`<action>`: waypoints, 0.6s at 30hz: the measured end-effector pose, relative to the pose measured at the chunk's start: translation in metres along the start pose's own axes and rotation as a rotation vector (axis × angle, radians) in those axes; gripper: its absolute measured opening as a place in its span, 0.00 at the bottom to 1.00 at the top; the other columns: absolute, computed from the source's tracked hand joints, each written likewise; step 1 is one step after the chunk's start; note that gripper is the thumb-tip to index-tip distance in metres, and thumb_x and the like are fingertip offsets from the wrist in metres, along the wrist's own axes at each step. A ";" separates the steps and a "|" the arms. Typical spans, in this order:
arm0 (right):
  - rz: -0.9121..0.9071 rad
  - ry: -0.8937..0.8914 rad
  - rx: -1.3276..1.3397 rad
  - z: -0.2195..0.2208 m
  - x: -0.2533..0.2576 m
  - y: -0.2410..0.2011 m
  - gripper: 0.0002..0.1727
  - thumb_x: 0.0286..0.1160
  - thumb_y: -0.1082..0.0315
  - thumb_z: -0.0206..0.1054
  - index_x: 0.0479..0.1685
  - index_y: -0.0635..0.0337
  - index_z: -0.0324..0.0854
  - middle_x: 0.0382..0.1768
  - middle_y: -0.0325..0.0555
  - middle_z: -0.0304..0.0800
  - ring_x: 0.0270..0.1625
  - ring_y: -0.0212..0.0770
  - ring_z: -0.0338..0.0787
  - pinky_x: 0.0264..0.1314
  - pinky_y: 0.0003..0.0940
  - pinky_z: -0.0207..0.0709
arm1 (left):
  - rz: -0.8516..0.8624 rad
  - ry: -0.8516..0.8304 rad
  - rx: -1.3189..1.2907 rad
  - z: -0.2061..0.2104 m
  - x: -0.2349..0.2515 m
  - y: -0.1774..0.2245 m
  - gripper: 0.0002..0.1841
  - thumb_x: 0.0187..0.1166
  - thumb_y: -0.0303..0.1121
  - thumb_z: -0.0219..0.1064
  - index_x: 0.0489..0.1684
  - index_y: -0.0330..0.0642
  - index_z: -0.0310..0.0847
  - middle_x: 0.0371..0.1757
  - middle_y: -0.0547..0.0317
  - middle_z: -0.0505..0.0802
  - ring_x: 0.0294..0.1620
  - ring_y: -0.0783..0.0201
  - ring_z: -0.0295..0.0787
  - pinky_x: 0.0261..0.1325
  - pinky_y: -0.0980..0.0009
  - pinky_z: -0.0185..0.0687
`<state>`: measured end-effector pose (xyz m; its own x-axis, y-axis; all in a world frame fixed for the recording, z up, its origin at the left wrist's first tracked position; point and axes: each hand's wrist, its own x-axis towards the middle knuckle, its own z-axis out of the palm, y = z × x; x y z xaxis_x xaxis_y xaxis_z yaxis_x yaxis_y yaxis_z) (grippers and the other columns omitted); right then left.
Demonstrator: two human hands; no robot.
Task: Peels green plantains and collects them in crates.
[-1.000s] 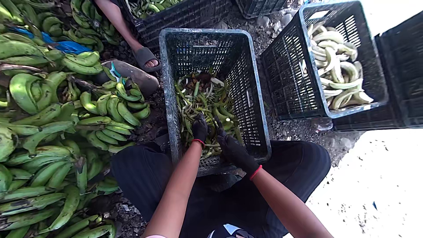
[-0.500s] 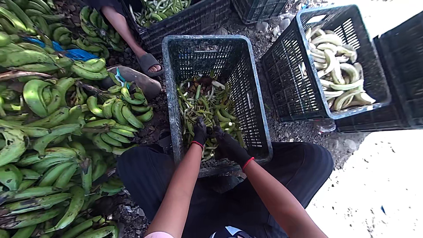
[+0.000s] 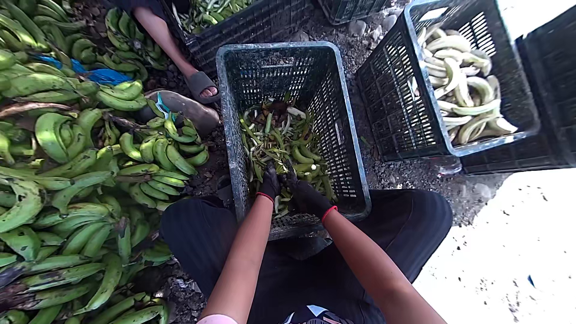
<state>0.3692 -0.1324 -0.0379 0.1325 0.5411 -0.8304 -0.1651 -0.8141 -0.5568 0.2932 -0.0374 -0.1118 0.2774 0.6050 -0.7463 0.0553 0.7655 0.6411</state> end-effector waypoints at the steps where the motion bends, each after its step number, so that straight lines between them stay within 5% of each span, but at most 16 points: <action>1: -0.018 0.010 -0.021 -0.001 0.002 -0.001 0.29 0.94 0.42 0.43 0.59 0.62 0.72 0.29 0.50 0.81 0.22 0.42 0.85 0.28 0.41 0.86 | 0.021 0.031 0.004 0.002 0.000 0.002 0.28 0.93 0.59 0.33 0.57 0.47 0.71 0.28 0.62 0.73 0.21 0.69 0.67 0.25 0.72 0.69; 4: -0.112 0.016 -0.034 -0.023 -0.002 -0.009 0.34 0.93 0.38 0.41 0.56 0.64 0.73 0.26 0.49 0.84 0.21 0.42 0.87 0.29 0.41 0.87 | 0.192 0.128 -0.010 0.005 0.005 0.009 0.36 0.90 0.65 0.28 0.67 0.45 0.72 0.33 0.55 0.83 0.24 0.63 0.77 0.29 0.65 0.78; 6: -0.146 0.075 -0.013 -0.049 -0.018 -0.029 0.36 0.92 0.36 0.38 0.57 0.65 0.72 0.23 0.51 0.84 0.20 0.45 0.88 0.27 0.43 0.88 | 0.361 0.149 0.217 0.004 0.016 0.018 0.33 0.94 0.58 0.34 0.82 0.43 0.66 0.59 0.45 0.87 0.49 0.55 0.86 0.51 0.56 0.84; 8: -0.172 0.140 0.004 -0.079 -0.042 -0.051 0.31 0.93 0.39 0.41 0.60 0.62 0.70 0.23 0.50 0.83 0.19 0.44 0.88 0.25 0.41 0.88 | 0.442 0.073 0.760 -0.003 0.020 0.027 0.37 0.88 0.59 0.50 0.92 0.47 0.53 0.86 0.42 0.70 0.84 0.44 0.69 0.80 0.41 0.68; 10: -0.210 0.186 0.054 -0.105 -0.060 -0.066 0.26 0.93 0.42 0.45 0.59 0.59 0.68 0.19 0.48 0.80 0.17 0.43 0.87 0.23 0.40 0.88 | 0.466 0.007 1.177 -0.005 0.024 0.029 0.42 0.78 0.65 0.62 0.90 0.55 0.59 0.89 0.39 0.64 0.87 0.33 0.59 0.78 0.28 0.60; 12: -0.252 0.208 0.073 -0.128 -0.071 -0.076 0.25 0.93 0.42 0.48 0.63 0.58 0.67 0.21 0.50 0.82 0.18 0.45 0.88 0.23 0.41 0.88 | 0.453 -0.110 1.479 -0.002 0.035 0.033 0.44 0.76 0.67 0.63 0.91 0.57 0.60 0.92 0.42 0.58 0.90 0.33 0.50 0.82 0.28 0.51; 14: -0.285 0.219 0.090 -0.143 -0.083 -0.080 0.24 0.93 0.44 0.48 0.58 0.58 0.68 0.18 0.48 0.81 0.16 0.44 0.88 0.21 0.41 0.88 | 0.459 -0.269 1.773 0.000 0.040 0.039 0.43 0.74 0.66 0.66 0.89 0.57 0.65 0.89 0.47 0.66 0.88 0.36 0.58 0.81 0.30 0.55; 16: -0.315 0.219 0.134 -0.153 -0.087 -0.076 0.24 0.94 0.45 0.47 0.56 0.59 0.70 0.17 0.48 0.82 0.16 0.44 0.89 0.21 0.41 0.89 | 0.463 -0.378 2.058 0.002 0.034 0.038 0.46 0.68 0.59 0.76 0.90 0.58 0.62 0.89 0.52 0.68 0.85 0.38 0.64 0.77 0.31 0.63; 18: -0.320 0.226 0.172 -0.158 -0.083 -0.068 0.24 0.94 0.45 0.47 0.61 0.58 0.69 0.18 0.48 0.82 0.17 0.43 0.89 0.22 0.39 0.89 | 0.452 -0.364 2.142 0.002 0.023 0.034 0.46 0.68 0.42 0.79 0.91 0.57 0.59 0.92 0.52 0.64 0.88 0.38 0.59 0.78 0.30 0.60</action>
<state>0.5243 -0.1551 0.0719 0.4116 0.6854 -0.6007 -0.2388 -0.5550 -0.7968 0.3030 0.0021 -0.1071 0.6697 0.3709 -0.6434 0.5403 -0.8377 0.0794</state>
